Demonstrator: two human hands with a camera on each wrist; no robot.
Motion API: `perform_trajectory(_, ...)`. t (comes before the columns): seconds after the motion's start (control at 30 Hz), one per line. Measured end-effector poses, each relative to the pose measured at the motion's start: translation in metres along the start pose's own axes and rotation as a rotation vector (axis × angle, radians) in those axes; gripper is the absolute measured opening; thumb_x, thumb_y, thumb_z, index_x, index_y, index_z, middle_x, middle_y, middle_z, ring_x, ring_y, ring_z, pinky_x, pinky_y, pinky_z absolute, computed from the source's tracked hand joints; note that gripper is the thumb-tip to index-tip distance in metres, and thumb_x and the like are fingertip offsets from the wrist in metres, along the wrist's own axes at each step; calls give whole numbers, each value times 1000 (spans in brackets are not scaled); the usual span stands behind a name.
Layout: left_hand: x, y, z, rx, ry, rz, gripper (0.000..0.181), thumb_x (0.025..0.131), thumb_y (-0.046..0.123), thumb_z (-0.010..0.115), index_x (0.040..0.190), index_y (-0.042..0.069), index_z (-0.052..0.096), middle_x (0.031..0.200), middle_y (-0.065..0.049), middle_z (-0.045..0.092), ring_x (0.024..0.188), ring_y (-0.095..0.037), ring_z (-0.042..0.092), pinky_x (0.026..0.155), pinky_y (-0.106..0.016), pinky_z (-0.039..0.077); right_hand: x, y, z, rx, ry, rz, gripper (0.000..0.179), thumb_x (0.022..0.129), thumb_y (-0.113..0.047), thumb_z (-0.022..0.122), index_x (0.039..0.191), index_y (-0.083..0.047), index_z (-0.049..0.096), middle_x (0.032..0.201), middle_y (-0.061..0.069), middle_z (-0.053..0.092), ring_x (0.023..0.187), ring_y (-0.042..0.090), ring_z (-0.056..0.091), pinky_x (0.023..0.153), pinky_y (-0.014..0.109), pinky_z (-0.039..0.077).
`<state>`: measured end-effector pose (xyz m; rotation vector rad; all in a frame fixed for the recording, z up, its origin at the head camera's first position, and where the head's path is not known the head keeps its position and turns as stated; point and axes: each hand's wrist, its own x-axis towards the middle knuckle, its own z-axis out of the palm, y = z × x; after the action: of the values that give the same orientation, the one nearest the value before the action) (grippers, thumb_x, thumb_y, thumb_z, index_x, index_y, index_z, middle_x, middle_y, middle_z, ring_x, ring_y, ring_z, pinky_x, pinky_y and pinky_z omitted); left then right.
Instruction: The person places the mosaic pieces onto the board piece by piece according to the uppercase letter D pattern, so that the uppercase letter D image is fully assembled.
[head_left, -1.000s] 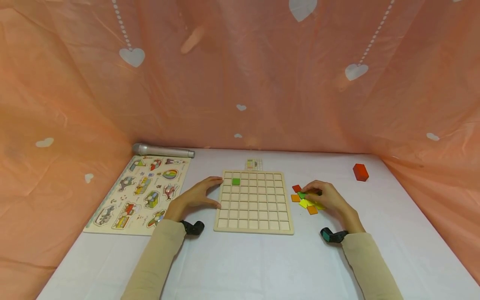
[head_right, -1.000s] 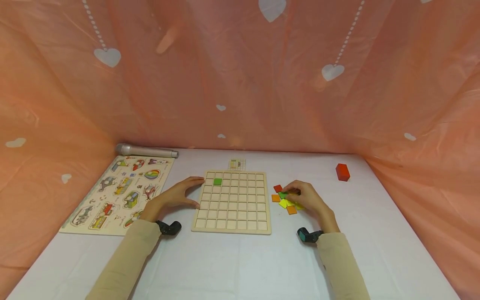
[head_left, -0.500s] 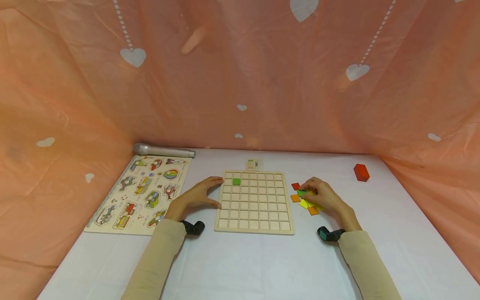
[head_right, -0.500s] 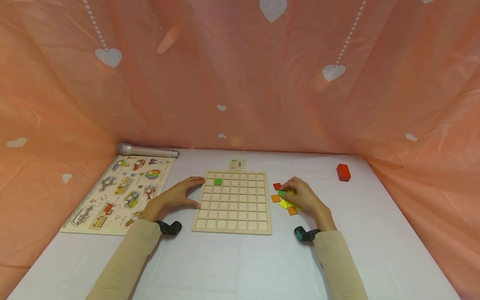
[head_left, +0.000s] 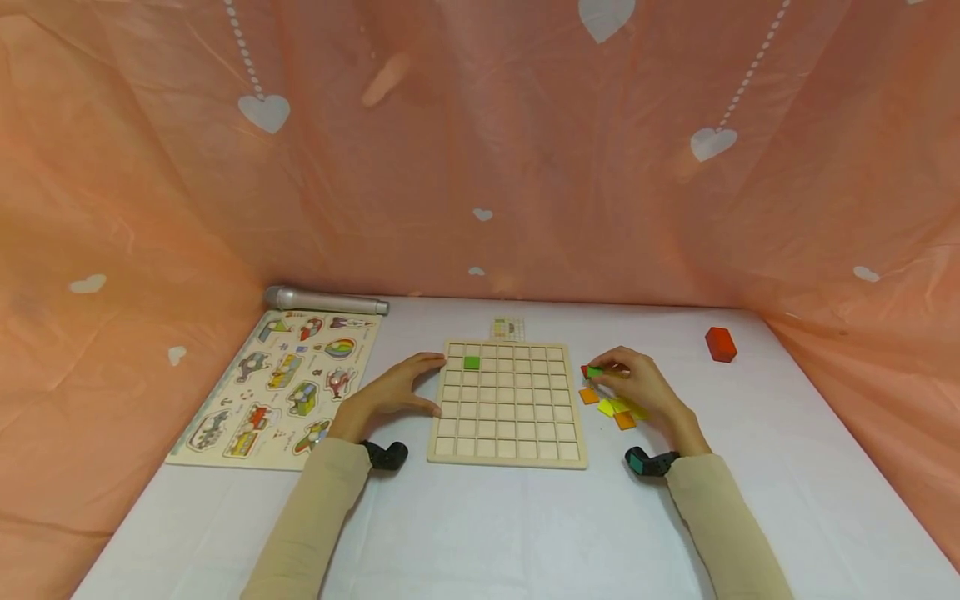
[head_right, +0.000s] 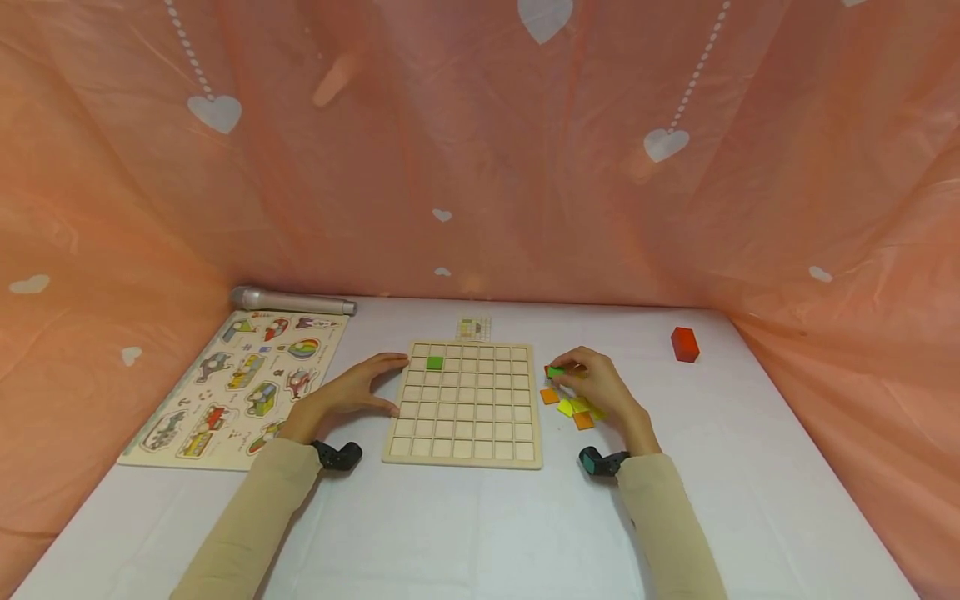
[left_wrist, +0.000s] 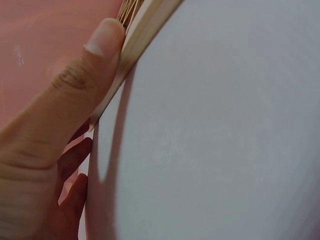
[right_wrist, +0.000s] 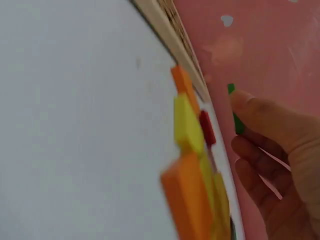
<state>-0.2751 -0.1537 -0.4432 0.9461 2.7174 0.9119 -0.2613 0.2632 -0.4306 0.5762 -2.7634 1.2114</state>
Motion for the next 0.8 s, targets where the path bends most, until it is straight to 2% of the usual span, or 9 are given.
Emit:
perform_trajectory(0.17, 0, -1, -1, 6, -1, 5, 89, 68, 29, 83, 138, -3, 40, 143, -20, 37, 134, -36, 30, 113, -47, 24, 16, -17, 14, 54, 38, -130, 21, 84, -10, 69, 104, -2, 67, 102, 11, 63, 94, 27, 59, 86, 43, 52)
perform_trajectory(0.37, 0, 0, -2, 29, -8, 7, 89, 67, 31, 83, 137, -4, 41, 142, -20, 39, 134, -35, 31, 113, -46, 24, 40, -39, 42, 118, 35, -156, 23, 83, -4, 68, 105, 4, 66, 104, 19, 61, 99, 35, 57, 90, 50, 49)
perform_trajectory(0.53, 0, 2, -4, 42, -15, 5, 89, 67, 32, 83, 137, -4, 41, 142, -20, 39, 133, -36, 32, 113, -46, 24, 56, -54, 65, 162, 24, -163, 23, 82, -7, 71, 103, 1, 68, 103, 15, 62, 98, 31, 58, 88, 44, 51)
perform_trajectory(0.63, 1, 3, -5, 42, -20, 5, 88, 67, 31, 83, 136, -4, 41, 141, -20, 40, 133, -35, 32, 113, -45, 24, 62, -58, 78, 177, 9, -132, 22, 81, -12, 72, 103, -5, 69, 104, 10, 63, 97, 25, 60, 87, 37, 53)
perform_trajectory(0.8, 1, 4, -6, 64, -17, 35, 87, 67, 31, 83, 134, -6, 43, 139, -21, 42, 131, -36, 34, 112, -46, 25, 69, -65, 98, 173, -4, -85, 19, 82, -12, 72, 100, -6, 70, 103, 8, 63, 94, 22, 62, 85, 31, 54)
